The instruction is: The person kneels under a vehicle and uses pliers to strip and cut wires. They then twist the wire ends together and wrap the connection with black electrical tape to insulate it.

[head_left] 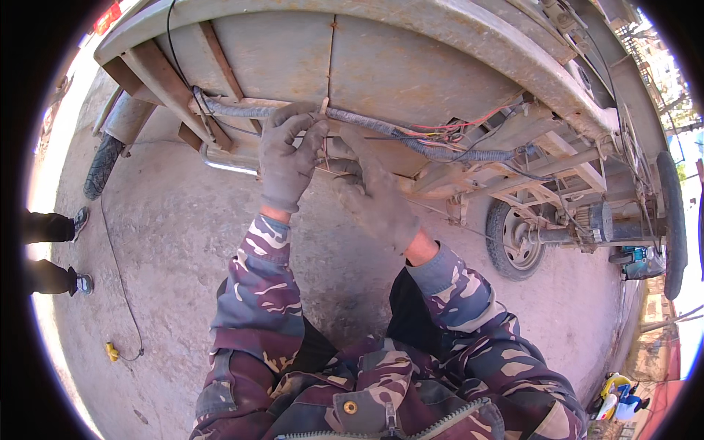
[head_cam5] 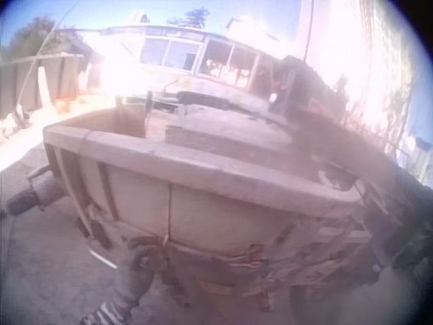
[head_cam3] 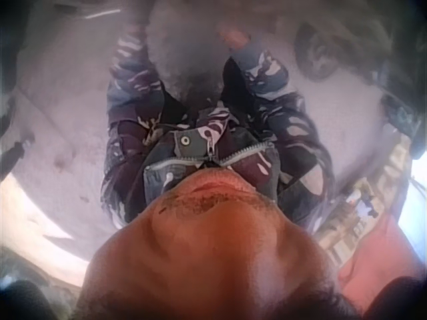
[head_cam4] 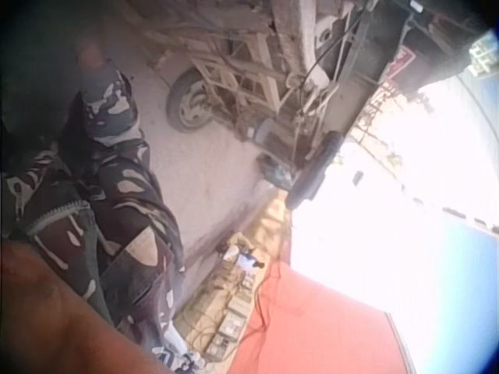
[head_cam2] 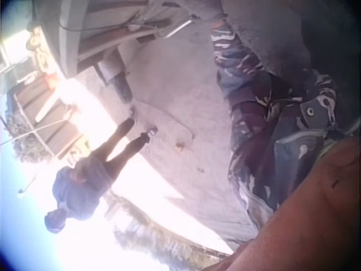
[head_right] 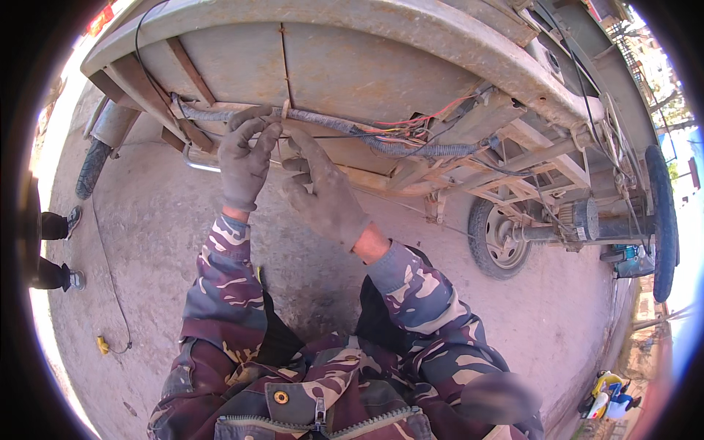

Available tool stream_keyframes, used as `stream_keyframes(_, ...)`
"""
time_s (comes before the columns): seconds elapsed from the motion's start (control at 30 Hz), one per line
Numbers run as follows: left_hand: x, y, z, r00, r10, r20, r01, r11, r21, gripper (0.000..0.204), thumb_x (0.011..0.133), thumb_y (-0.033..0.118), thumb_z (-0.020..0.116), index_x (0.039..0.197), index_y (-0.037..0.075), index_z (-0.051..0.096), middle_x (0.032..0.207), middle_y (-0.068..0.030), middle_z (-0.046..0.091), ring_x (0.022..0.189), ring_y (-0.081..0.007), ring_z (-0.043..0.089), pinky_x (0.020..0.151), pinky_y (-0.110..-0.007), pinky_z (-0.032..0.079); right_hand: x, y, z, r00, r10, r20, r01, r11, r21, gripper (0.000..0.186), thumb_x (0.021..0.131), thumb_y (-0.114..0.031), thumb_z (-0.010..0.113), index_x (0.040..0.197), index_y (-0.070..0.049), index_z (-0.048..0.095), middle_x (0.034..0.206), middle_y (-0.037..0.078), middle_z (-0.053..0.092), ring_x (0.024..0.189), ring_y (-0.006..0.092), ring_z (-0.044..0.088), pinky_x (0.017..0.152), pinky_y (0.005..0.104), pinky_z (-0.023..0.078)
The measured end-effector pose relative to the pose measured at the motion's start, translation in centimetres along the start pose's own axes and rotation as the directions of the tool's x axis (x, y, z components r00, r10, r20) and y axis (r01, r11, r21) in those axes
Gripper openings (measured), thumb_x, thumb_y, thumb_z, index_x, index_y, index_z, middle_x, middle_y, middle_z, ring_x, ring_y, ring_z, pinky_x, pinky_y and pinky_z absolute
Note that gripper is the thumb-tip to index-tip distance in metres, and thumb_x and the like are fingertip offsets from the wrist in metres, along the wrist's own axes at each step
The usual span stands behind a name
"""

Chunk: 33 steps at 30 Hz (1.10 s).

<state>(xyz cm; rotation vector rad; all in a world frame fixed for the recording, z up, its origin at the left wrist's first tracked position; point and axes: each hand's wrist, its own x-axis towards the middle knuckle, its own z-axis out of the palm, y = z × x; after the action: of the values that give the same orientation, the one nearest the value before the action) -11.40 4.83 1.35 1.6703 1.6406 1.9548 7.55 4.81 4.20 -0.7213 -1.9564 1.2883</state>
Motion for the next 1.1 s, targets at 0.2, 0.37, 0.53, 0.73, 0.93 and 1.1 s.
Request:
stream_keyframes(0.2, -0.1, 0.0, -0.4, 0.997, -0.056, 0.056, 0.061, 0.994, -0.095, 0.021, 0.100, 0.017, 0.077, 0.110, -0.001, 0.078, 0.102, -0.0086, 0.075, 0.090, -0.0179, 0.067, 0.078, -0.032, 0.054, -7.9, -6.2, -6.4, 0.947, -0.144, -0.286, 0.005, 0.900, -0.437, 0.053, 0.090, 0.004, 0.071, 0.141, -0.004, 0.063, 0.135, 0.016, 0.066, 0.092, 0.0195, 0.073, 0.078, 0.0332, 0.060)
stream_keyframes(0.37, 0.3, -0.1, -0.8, 0.921, -0.321, 0.222, 0.380, 0.869, -0.317, 0.017, 0.101, 0.014, 0.074, 0.110, 0.000, 0.076, 0.094, -0.0067, 0.071, 0.083, -0.0115, 0.067, 0.072, -0.027, 0.053, -3.5, -5.3, -11.2, 0.950, -0.280, -0.139, 0.057, 0.592, -0.804, 0.033, 0.095, -0.005, 0.071, 0.128, -0.004, 0.071, 0.115, 0.015, 0.075, 0.095, 0.0266, 0.074, 0.081, 0.0364, 0.060)
stream_keyframes(0.53, 0.6, -0.7, -0.2, 0.946, -0.247, 0.208, 0.320, 0.809, -0.493, 0.022, 0.103, 0.011, 0.070, 0.120, 0.000, 0.076, 0.099, -0.0069, 0.073, 0.086, -0.0124, 0.068, 0.075, -0.028, 0.054, 0.1, -5.6, -12.5, 0.975, -0.222, -0.002, 0.128, 0.569, -0.813, 0.017, 0.095, -0.010, 0.072, 0.111, -0.006, 0.076, 0.110, 0.017, 0.075, 0.096, 0.0363, 0.073, 0.083, 0.0431, 0.058)
stream_keyframes(0.73, 1.3, -1.7, 0.2, 0.968, -0.119, 0.221, 0.202, 0.891, -0.406, 0.025, 0.107, 0.011, 0.066, 0.126, -0.003, 0.074, 0.113, -0.0064, 0.076, 0.096, -0.0132, 0.071, 0.085, -0.029, 0.059, 6.4, -7.1, -10.2, 0.917, -0.382, 0.115, 0.282, 0.419, -0.863, 0.015, 0.094, -0.013, 0.073, 0.107, -0.007, 0.076, 0.099, 0.015, 0.074, 0.091, 0.0372, 0.072, 0.079, 0.0453, 0.057)
stream_keyframes(0.93, 3.4, -0.7, 2.2, 0.988, 0.093, 0.124, -0.074, 0.986, -0.148, 0.019, 0.099, 0.016, 0.068, 0.113, 0.008, 0.079, 0.102, -0.0101, 0.075, 0.091, -0.0310, 0.073, 0.080, -0.041, 0.056, 9.0, -7.0, -9.2, 0.955, -0.285, 0.081, 0.196, 0.401, -0.895, 0.017, 0.097, -0.020, 0.070, 0.106, -0.008, 0.078, 0.088, 0.015, 0.074, 0.085, 0.0334, 0.073, 0.077, 0.0437, 0.056)
stream_keyframes(1.1, 5.1, -0.4, 3.5, 0.982, 0.122, 0.145, -0.125, 0.992, 0.011, 0.018, 0.098, 0.022, 0.070, 0.109, 0.012, 0.080, 0.103, -0.0090, 0.075, 0.095, -0.0326, 0.072, 0.082, -0.045, 0.056, 9.9, -6.3, -9.1, 0.968, -0.247, 0.034, 0.136, 0.407, -0.903, 0.020, 0.098, -0.022, 0.071, 0.108, -0.006, 0.079, 0.087, 0.014, 0.076, 0.078, 0.0254, 0.075, 0.073, 0.0381, 0.057)
